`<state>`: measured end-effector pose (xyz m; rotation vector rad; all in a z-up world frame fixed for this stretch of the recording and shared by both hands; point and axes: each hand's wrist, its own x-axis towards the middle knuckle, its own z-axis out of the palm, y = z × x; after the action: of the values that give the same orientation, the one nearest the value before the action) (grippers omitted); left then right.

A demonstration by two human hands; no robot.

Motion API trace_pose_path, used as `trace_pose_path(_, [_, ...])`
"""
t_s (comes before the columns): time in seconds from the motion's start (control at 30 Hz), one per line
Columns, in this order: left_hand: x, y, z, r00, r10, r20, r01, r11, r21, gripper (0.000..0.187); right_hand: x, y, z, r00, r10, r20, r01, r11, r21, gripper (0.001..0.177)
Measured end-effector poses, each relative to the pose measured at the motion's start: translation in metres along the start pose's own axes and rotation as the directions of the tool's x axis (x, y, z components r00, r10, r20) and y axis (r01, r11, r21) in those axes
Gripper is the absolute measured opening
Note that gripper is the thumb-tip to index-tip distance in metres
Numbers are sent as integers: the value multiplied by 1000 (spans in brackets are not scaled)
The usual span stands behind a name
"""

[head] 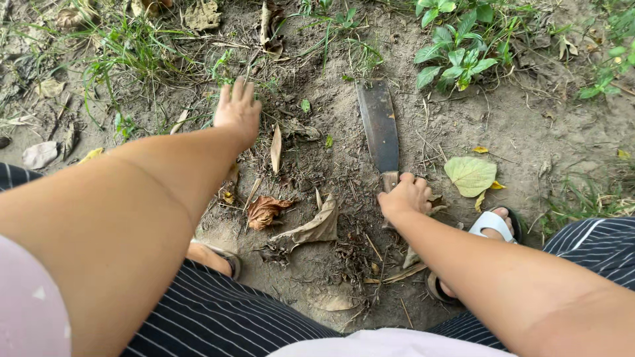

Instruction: The person clears weeds from the soil by hand and with a large knife, pulling up roots and using the blade to loosen the dirt and cut through vegetation.

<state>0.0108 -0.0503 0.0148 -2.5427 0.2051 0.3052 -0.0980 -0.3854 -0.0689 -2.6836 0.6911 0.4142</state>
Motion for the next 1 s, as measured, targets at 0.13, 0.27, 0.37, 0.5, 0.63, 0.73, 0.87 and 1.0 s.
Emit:
trace_pose_path(0.13, [25,-25,14,1000,1,-28,-2,999,-48,53,23,11,20,998,8,60,-8,1000,-8,84])
trace_pose_path(0.27, [33,-22,17,1000,18,-3,-18,1000,9,59,26,8,16,985,41,167,-44,999,15,78])
trace_pose_path(0.37, [39,-19,29,981,-59,186,75,994,-81,73,19,-2,-5,969,46,243,-99,972,211,66])
trace_pose_path(0.5, [49,-15,71,914,-179,365,289,917,-276,63,8,-18,-20,986,-92,141,35,931,363,48])
trace_pose_path(0.63, [39,2,77,928,-300,221,365,854,-372,55,-9,-19,-11,972,-229,-59,237,947,218,51])
trace_pose_path(0.73, [27,13,47,895,-446,0,411,824,-390,50,-23,-29,-6,961,-276,-18,275,944,185,53])
trace_pose_path(0.87, [38,31,33,966,6,-258,-5,1000,7,48,-38,-36,0,920,-375,114,361,924,122,47])
trace_pose_path(1.0, [77,53,60,859,290,-421,-366,924,-109,53,-39,-32,-2,855,-344,388,130,867,481,43])
